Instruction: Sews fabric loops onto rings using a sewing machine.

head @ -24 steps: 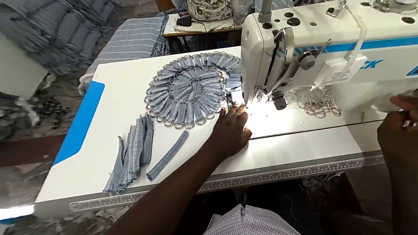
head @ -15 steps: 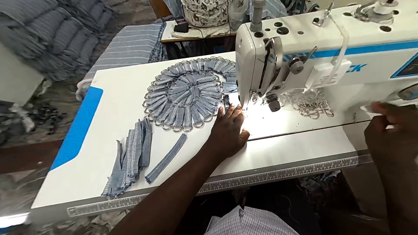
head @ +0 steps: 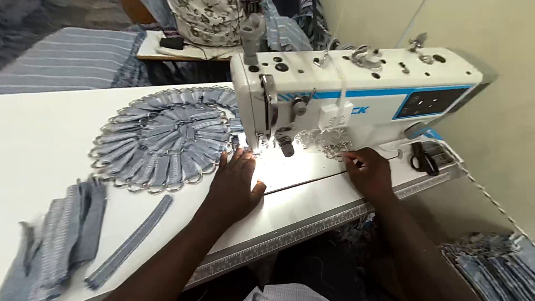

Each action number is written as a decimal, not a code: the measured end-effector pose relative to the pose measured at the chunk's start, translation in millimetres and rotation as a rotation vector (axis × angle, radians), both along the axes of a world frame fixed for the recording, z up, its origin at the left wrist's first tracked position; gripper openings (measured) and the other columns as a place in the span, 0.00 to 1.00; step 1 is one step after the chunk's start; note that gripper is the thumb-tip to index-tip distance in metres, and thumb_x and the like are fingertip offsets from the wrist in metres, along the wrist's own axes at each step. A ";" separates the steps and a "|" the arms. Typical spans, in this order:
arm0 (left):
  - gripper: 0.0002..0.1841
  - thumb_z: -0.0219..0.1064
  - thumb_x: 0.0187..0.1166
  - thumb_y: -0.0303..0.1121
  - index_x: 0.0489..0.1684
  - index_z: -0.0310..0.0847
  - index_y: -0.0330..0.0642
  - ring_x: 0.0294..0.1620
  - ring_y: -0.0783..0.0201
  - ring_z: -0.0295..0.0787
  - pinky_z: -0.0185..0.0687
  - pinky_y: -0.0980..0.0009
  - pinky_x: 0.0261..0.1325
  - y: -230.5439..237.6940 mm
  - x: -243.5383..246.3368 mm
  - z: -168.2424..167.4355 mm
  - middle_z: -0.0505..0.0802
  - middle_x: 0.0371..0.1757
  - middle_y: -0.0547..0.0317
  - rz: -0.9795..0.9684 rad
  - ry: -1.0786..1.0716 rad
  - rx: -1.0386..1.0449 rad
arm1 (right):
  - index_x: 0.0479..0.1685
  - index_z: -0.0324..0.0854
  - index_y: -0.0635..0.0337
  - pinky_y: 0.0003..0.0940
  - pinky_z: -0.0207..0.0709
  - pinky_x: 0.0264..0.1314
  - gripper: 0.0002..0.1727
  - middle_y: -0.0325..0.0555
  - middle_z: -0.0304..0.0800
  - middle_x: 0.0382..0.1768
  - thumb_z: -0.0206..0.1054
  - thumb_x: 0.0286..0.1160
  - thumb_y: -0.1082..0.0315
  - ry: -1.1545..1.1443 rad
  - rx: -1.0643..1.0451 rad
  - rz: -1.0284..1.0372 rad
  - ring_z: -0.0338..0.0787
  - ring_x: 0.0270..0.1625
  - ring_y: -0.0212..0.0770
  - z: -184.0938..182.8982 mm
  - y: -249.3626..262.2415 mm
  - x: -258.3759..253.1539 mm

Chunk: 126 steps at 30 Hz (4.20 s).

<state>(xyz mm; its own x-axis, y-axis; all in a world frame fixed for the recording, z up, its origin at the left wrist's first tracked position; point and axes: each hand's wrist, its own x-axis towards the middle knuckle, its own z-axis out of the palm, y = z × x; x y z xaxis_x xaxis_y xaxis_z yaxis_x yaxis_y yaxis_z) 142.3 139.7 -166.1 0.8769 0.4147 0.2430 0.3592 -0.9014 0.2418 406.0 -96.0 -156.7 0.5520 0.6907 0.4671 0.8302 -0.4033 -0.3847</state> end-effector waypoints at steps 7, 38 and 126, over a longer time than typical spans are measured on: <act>0.30 0.53 0.80 0.50 0.68 0.82 0.34 0.91 0.42 0.59 0.42 0.40 0.93 -0.3 -6.7 -2.3 0.78 0.82 0.40 0.000 -0.047 0.039 | 0.44 0.94 0.50 0.53 0.86 0.45 0.11 0.46 0.92 0.43 0.69 0.78 0.56 -0.059 -0.224 -0.002 0.92 0.45 0.48 16.6 35.5 -17.8; 0.08 0.73 0.81 0.31 0.47 0.91 0.36 0.52 0.64 0.92 0.91 0.67 0.55 -131.8 -252.5 -0.4 0.94 0.57 0.53 -0.031 -0.595 -1.211 | 0.71 0.85 0.55 0.43 0.80 0.72 0.19 0.47 0.88 0.64 0.63 0.85 0.63 0.108 -0.074 1.098 0.85 0.69 0.46 3.9 173.8 -314.6; 0.09 0.59 0.91 0.37 0.49 0.77 0.41 0.24 0.64 0.95 0.94 0.68 0.29 -75.3 -77.2 64.3 0.95 0.27 0.58 0.131 -0.423 -0.884 | 0.30 0.86 0.57 0.23 0.86 0.31 0.09 0.39 0.92 0.32 0.78 0.68 0.63 0.192 0.467 0.566 0.90 0.30 0.28 -20.3 35.5 -191.2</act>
